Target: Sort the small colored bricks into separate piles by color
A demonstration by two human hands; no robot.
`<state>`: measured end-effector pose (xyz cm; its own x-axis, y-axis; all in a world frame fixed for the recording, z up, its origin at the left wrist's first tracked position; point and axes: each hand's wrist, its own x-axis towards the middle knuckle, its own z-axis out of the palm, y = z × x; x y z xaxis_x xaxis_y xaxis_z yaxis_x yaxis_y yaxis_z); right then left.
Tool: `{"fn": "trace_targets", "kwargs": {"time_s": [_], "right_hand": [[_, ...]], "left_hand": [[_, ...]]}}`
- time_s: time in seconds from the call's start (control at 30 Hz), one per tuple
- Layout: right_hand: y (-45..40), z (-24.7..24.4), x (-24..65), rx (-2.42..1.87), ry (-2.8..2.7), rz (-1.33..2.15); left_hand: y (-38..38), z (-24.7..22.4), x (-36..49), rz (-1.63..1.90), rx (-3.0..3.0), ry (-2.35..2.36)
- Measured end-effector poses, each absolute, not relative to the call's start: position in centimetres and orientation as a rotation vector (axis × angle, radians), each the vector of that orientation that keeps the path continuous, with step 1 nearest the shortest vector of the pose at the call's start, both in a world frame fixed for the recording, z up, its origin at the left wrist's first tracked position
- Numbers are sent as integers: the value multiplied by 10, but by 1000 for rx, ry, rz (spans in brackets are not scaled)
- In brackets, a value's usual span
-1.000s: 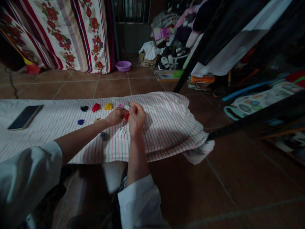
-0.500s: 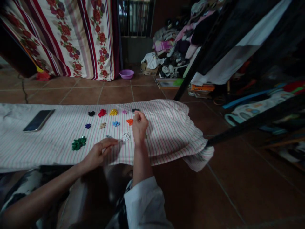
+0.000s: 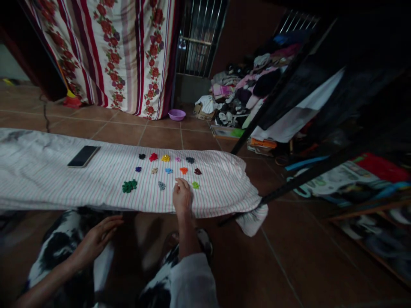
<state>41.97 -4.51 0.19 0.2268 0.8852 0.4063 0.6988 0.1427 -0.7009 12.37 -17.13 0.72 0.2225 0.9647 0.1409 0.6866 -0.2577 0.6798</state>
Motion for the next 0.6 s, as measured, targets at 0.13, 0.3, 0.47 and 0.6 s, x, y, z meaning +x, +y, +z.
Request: {"fn": "trace_targets", "kwargs": {"time_s": [0.13,0.3,0.47,0.6], "right_hand": [[-74,-8,422,-1721,-1354,219],[-98,-12,391,-1646,-1546,315],[-90,-1,359,-1627,-1665,358],[-69,9,346,-1828,-1662,383]], "left_hand": [[-188,10,83,775,2077,1598],[-195,29,47,759,2154,1608],[-191,41,13,722,2235,1623],[-181,40,-13,653,2253,1660]]}}
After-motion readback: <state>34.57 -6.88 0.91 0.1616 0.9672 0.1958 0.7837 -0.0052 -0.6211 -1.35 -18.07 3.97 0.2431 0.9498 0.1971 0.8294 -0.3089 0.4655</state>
